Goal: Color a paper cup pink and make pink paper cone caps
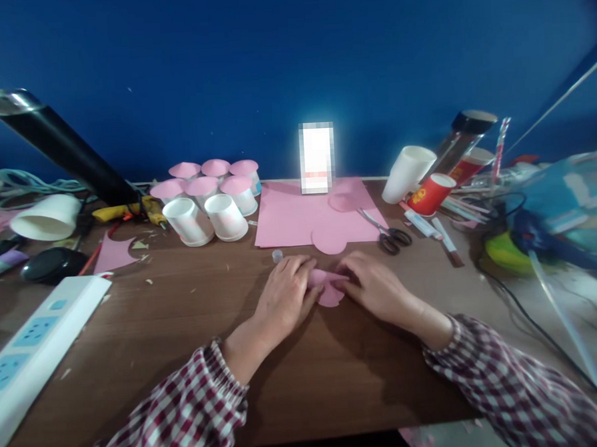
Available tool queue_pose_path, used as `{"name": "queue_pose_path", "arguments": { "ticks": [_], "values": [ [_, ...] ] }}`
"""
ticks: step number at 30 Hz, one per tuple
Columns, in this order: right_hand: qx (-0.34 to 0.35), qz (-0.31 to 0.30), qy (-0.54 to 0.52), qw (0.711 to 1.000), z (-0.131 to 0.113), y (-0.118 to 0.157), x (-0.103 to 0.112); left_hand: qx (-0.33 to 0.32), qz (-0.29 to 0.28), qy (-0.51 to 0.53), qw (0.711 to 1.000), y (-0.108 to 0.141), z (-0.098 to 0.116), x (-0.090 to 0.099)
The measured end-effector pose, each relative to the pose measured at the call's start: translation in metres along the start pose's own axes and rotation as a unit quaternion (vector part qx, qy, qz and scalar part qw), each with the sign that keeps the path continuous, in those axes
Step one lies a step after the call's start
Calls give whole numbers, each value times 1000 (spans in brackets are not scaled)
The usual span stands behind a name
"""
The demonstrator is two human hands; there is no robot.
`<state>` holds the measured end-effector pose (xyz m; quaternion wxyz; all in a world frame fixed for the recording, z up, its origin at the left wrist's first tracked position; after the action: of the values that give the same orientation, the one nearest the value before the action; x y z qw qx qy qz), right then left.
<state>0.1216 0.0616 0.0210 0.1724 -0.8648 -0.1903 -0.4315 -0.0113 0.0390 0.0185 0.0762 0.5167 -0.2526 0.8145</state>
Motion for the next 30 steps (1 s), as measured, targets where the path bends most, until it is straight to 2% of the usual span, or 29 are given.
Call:
{"name": "queue_pose_path", "arguments": {
  "ticks": [4,7,9,14,19,22,30],
  "values": [
    [-35,31,-134,990,8,-1,4,18,14,83,996,-2,1,11],
    [-49,28,-265,963,9,-1,3,67,18,152,986,-2,-4,13],
    [-53,26,-316,947,8,-1,4,100,15,210,972,-1,-8,11],
    [-85,42,-372,923,11,-1,10,189,18,321,928,3,-23,4],
    [-118,34,-472,873,15,0,-2,224,-39,411,883,4,-23,-11],
    [-127,36,-505,853,17,1,-10,256,-52,439,859,5,-23,-15],
    [-132,78,-494,856,23,2,-9,310,-66,523,791,8,-18,-20]
  ]
}}
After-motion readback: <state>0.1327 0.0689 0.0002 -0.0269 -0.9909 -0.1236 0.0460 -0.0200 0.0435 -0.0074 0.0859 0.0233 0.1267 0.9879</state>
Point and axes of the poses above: each hand's wrist, its own y-axis away from the middle knuckle, its own x-axis out of the back of the hand, z = x × y, the point moved 9 cm from there along -y, towards the middle knuckle, and after that the axes turned 5 degrees about -y, right-handed, at the moved point
